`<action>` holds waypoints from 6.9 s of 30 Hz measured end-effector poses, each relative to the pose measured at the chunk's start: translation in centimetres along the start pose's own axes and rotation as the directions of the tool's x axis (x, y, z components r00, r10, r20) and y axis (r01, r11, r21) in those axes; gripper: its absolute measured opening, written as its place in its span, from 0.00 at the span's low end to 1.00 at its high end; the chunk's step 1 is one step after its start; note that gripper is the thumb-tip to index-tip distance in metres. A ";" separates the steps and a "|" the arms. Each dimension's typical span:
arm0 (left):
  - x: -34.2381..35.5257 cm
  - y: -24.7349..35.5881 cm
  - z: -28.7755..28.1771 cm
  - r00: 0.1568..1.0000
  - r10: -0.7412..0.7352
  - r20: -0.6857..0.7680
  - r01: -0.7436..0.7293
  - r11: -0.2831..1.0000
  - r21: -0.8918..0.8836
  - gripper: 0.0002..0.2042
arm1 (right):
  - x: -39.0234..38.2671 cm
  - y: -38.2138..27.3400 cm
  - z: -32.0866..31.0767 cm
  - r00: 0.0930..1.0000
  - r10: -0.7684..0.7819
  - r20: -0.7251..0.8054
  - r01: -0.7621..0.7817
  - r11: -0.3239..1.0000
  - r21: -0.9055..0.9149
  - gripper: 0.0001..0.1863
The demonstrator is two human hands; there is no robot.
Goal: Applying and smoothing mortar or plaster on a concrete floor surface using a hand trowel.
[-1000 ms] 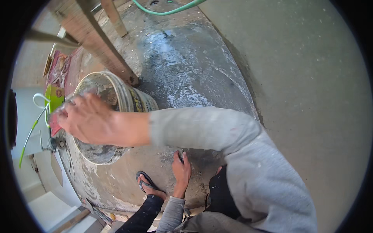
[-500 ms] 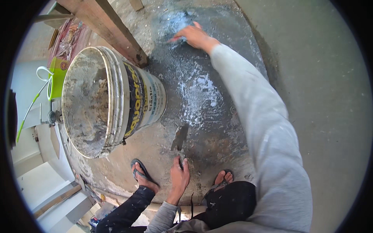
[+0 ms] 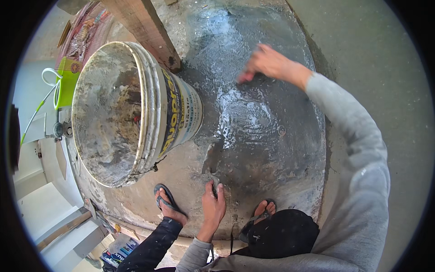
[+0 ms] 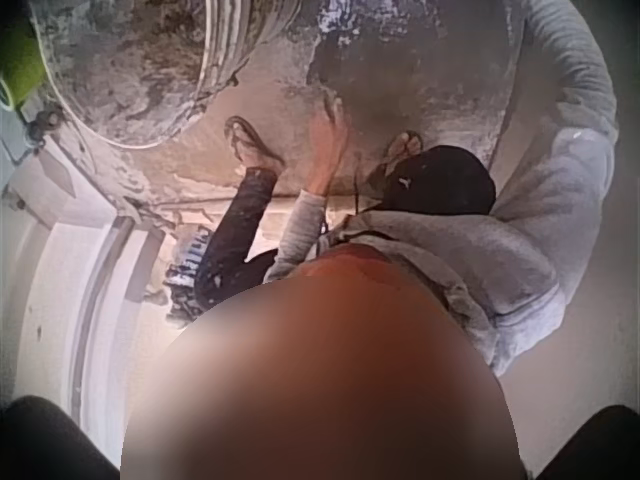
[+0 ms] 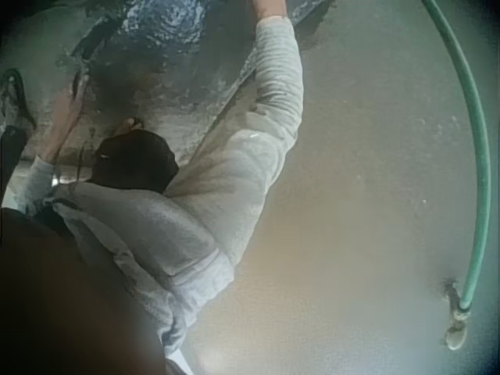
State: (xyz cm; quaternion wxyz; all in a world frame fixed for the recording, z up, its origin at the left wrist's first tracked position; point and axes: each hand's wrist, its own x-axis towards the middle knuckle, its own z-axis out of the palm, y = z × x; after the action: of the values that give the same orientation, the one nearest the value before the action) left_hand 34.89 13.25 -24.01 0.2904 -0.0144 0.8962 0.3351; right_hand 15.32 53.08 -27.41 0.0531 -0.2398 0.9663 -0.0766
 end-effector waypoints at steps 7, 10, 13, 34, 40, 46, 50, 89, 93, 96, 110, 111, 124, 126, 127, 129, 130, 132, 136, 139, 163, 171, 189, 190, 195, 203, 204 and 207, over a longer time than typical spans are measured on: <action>0.5 -0.3 -0.1 1.000 0.005 0.013 -0.005 0.999 0.032 0.19 | 16.5 -1.4 5.0 0.995 -0.016 -0.102 0.020 0.999 0.037 0.15; 0.0 -0.7 -2.0 0.999 -0.039 0.020 0.039 0.999 -0.006 0.18 | 11.0 -3.7 7.1 0.976 -0.106 -0.190 0.097 0.994 -0.055 0.19; 0.2 -1.5 -2.3 1.000 -0.017 0.008 0.017 1.000 -0.014 0.18 | 1.7 -7.1 4.4 0.997 -0.059 -0.046 0.055 0.996 -0.075 0.22; 9.5 3.0 2.7 0.989 0.150 0.015 -0.150 0.975 0.162 0.18 | -12.2 -5.1 6.7 0.731 0.682 -0.001 -0.679 0.728 0.097 0.25; 11.5 4.8 3.4 0.977 0.203 0.070 -0.214 0.935 0.284 0.18 | -18.7 -9.4 3.2 0.217 0.944 -0.248 -0.832 0.311 0.459 0.23; 16.3 6.6 5.0 0.948 0.317 0.040 -0.309 0.876 0.371 0.16 | -30.6 -18.6 11.4 -0.084 0.816 0.572 0.038 -0.571 0.820 0.24; 21.3 10.6 7.3 0.918 0.396 0.027 -0.369 0.824 0.431 0.14 | -27.5 -18.0 13.8 -0.252 0.814 0.523 0.250 -0.468 0.848 0.23; -3.3 2.2 1.1 0.970 0.237 -0.062 -0.227 0.965 0.134 0.18 | -1.7 -17.7 -17.1 0.563 0.820 -0.107 0.575 -0.296 0.763 0.34; -3.6 2.8 1.1 0.969 0.239 -0.068 -0.231 0.967 0.105 0.18 | 4.2 -21.0 -23.4 0.685 0.698 -0.210 0.298 -0.006 0.954 0.31; -3.7 4.7 1.5 0.984 0.176 -0.013 -0.174 0.982 0.077 0.19 | 10.9 -22.6 -22.7 0.621 0.568 -0.539 0.107 0.620 0.777 0.19; -2.5 5.2 3.9 0.988 0.143 -0.055 -0.140 0.988 0.059 0.21 | -0.5 -16.1 -16.7 0.265 0.202 -0.943 0.078 0.970 0.229 0.10; -2.5 4.9 3.7 0.989 0.135 -0.061 -0.131 0.989 0.066 0.21 | -3.9 -13.4 -15.9 0.434 0.241 -0.868 0.093 0.946 0.309 0.16; 3.8 5.7 5.2 0.992 0.106 -0.075 -0.091 0.979 0.185 0.20 | -5.0 -3.1 5.5 0.765 0.636 -0.101 -0.634 0.772 0.053 0.22; 4.7 6.0 5.4 0.993 0.101 -0.066 -0.085 0.974 0.209 0.20 | -6.2 -6.7 6.3 0.787 0.616 -0.042 -0.610 0.786 0.102 0.23; 5.1 6.1 5.6 0.993 0.102 -0.057 -0.085 0.967 0.238 0.20 | -7.4 -8.2 6.1 0.780 0.609 -0.143 -0.575 0.789 0.218 0.23; 6.9 6.5 5.6 0.990 0.127 -0.055 -0.110 0.964 0.241 0.20 | -8.7 -9.4 3.8 0.644 0.725 -0.244 -0.614 0.680 0.400 0.23; 7.9 6.6 5.2 0.986 0.156 -0.062 -0.135 0.958 0.254 0.21 | -9.4 -9.5 1.6 0.514 0.827 -0.229 -0.683 0.556 0.474 0.22; 10.0 7.6 5.5 0.977 0.198 -0.080 -0.170 0.949 0.267 0.20 | -14.3 -6.6 1.8 0.206 0.903 -0.378 -0.656 0.414 0.631 0.19; 14.2 8.1 6.2 0.955 0.268 -0.127 -0.202 0.902 0.382 0.17 | -23.9 -5.0 10.1 0.069 0.994 -0.081 -0.573 0.106 0.813 0.20; 16.9 9.4 6.2 0.940 0.298 -0.164 -0.197 0.870 0.452 0.16 | -20.5 -6.6 12.8 0.024 0.984 0.178 -0.263 -0.165 0.950 0.20; 0.5 7.1 0.4 0.918 0.280 -0.280 -0.304 0.951 -0.047 0.18 | -5.0 -11.9 -7.4 0.454 0.870 0.192 0.350 -0.372 0.860 0.14; -4.9 4.6 0.7 0.959 0.176 -0.222 -0.202 0.974 -0.099 0.19 | 0.1 -18.7 -24.2 0.680 0.719 -0.144 0.302 -0.095 0.949 0.14; 2.0 4.8 0.2 0.965 0.220 -0.141 -0.218 0.976 0.029 0.20 | 7.1 -22.0 -18.8 0.403 0.079 -0.912 0.381 0.891 0.246 0.12; 3.6 3.8 0.2 0.963 0.238 -0.127 -0.231 0.971 0.071 0.20 | 4.6 -20.5 -18.4 0.494 0.118 -0.862 0.260 0.926 0.275 0.13; 10.0 1.3 1.0 0.982 0.191 0.001 -0.188 0.966 0.175 0.18 | -4.7 -14.1 -11.7 0.459 0.759 -0.462 -0.101 0.561 0.822 0.10; 17.9 4.7 2.9 0.939 0.339 -0.057 -0.306 0.901 0.308 0.17 | -10.2 0.2 3.3 0.634 0.547 -0.547 -0.504 0.828 0.245 0.16; 18.9 5.4 3.2 0.947 0.319 -0.037 -0.288 0.896 0.338 0.15 | -9.6 3.4 3.9 0.698 0.429 -0.573 -0.475 0.876 0.077 0.19; 21.1 6.5 3.9 0.968 0.251 -0.009 -0.226 0.884 0.410 0.13 | -4.7 11.0 4.3 0.763 0.390 -0.516 -0.494 0.867 -0.074 0.23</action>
State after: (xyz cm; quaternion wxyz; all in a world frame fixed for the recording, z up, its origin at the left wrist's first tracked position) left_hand 17.95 24.28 -33.69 0.2160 0.1461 0.9495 0.1746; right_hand 15.09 64.37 -33.22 -0.1988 0.0188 0.9797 -0.0192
